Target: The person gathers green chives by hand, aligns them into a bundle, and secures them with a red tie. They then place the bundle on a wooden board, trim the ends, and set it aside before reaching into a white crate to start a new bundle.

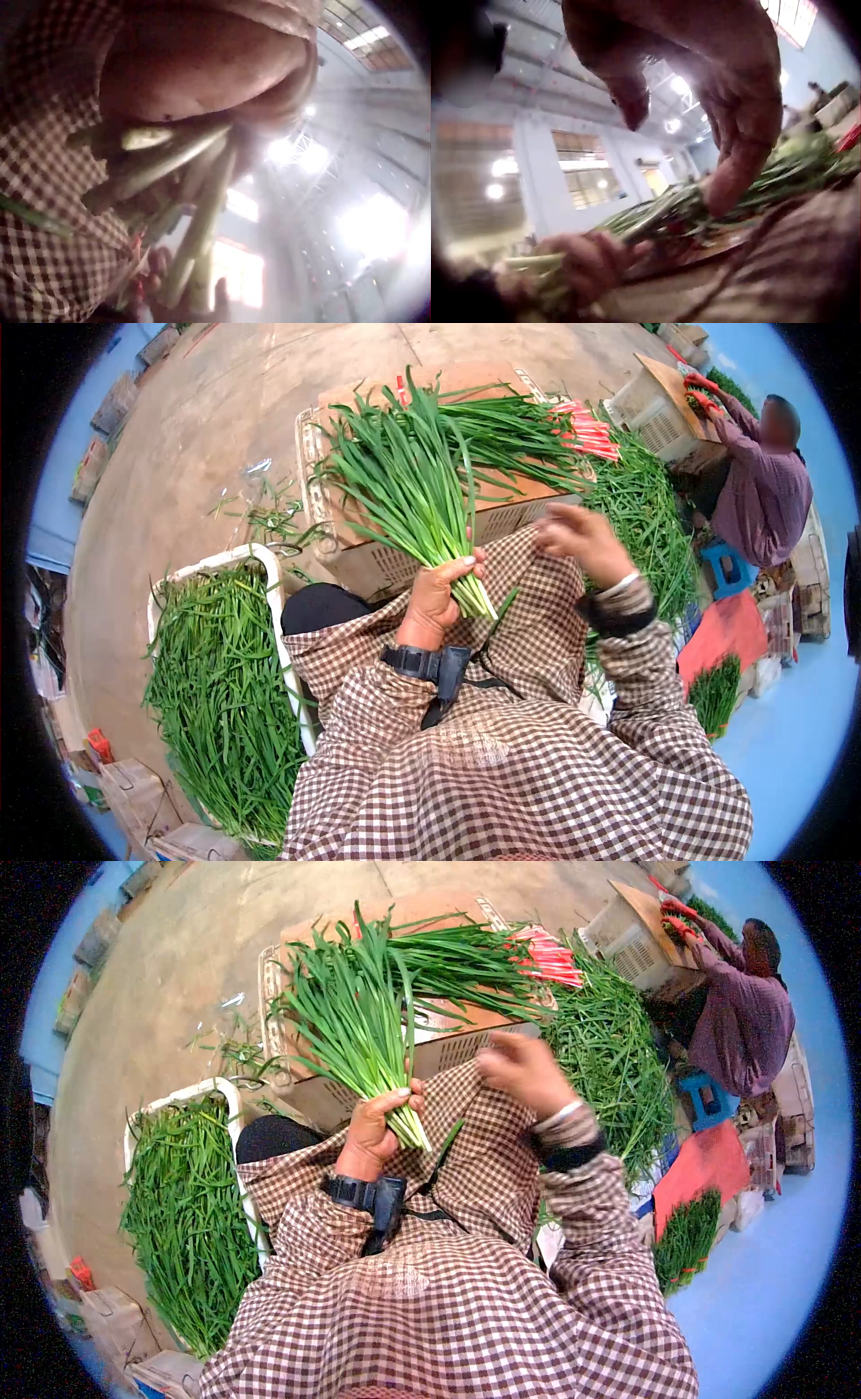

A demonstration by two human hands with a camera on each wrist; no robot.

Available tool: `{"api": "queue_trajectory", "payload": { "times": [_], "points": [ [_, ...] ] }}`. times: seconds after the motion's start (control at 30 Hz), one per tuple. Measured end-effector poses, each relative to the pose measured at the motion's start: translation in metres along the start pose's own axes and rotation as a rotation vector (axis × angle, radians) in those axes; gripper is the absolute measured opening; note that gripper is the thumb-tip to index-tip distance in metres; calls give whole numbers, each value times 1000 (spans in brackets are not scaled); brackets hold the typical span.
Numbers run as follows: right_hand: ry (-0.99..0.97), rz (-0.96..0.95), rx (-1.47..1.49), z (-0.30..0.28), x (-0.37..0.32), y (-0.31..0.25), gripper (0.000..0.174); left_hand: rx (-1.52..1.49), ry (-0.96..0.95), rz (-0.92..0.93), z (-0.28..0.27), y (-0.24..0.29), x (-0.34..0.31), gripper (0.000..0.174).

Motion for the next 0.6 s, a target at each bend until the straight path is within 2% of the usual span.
{"api": "queue_trajectory", "payload": {
  "times": [0.03, 0.07, 0.1, 0.13, 0.17, 0.2, 0.23, 0.27, 0.3, 0.33, 0.37, 0.4, 0.47, 0.5, 0.57, 0.6],
  "points": [
    [-112, -110, 28, 30, 9, -12, 55, 239, 64, 46, 7, 6, 1, 30],
    [-141, -94, -37, 50, 23, -11, 62, 478, 128, 97, 17, 14, 2, 23],
    [-311, -114, 142, 75, 27, -41, 68, 712, 153, 143, 33, 21, 5, 13],
    [-303, -349, 223, 97, 38, -47, 72, 727, 152, 149, 35, 29, 6, 13],
    [-226, -486, -24, 105, 59, -44, 73, 1181, 183, 144, 41, 40, 8, 14],
    [-129, -525, -48, 112, 68, -54, 67, 1635, 214, 131, 46, 50, 13, 16],
    [-62, -554, -90, 118, 80, -59, 60, 1334, 303, 226, 7, 55, 24, 22],
    [7, -579, -134, 121, 93, -61, 53, 1722, 283, 352, 3, 66, 28, 29],
    [8, -584, -130, 121, 108, -58, 53, 1853, 285, 261, 17, 77, 28, 31],
    [-42, -482, 23, 121, 126, -47, 51, 1978, 289, 160, 30, 87, 28, 34],
    [-93, -374, 174, 123, 139, -32, 49, 1836, 415, -204, 0, 95, 34, 44],
    [-70, -365, 377, 122, 141, -22, 37, 1661, 341, -216, 2, 97, 27, 57],
    [-232, -276, 895, 120, 140, 5, 31, 1515, 143, -56, 35, 92, 13, 61],
    [-370, -214, 1104, 121, 137, 16, 29, 1510, 145, -62, 42, 91, 7, 61],
    [-450, -144, 1252, 121, 140, 48, 33, 822, 334, -274, 36, 81, -8, 44],
    [-520, -110, 1313, 120, 139, 56, 36, 814, 336, -284, 25, 78, -13, 44]
  ]
}}
Point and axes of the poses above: each hand's wrist, its own x-axis towards the middle knuckle, its own z-axis out of the palm, y = z × x, the point moved 3 cm from there along x, towards the middle knuckle, and after that the axes turned 14 degrees about -y, right-handed, at the moved point
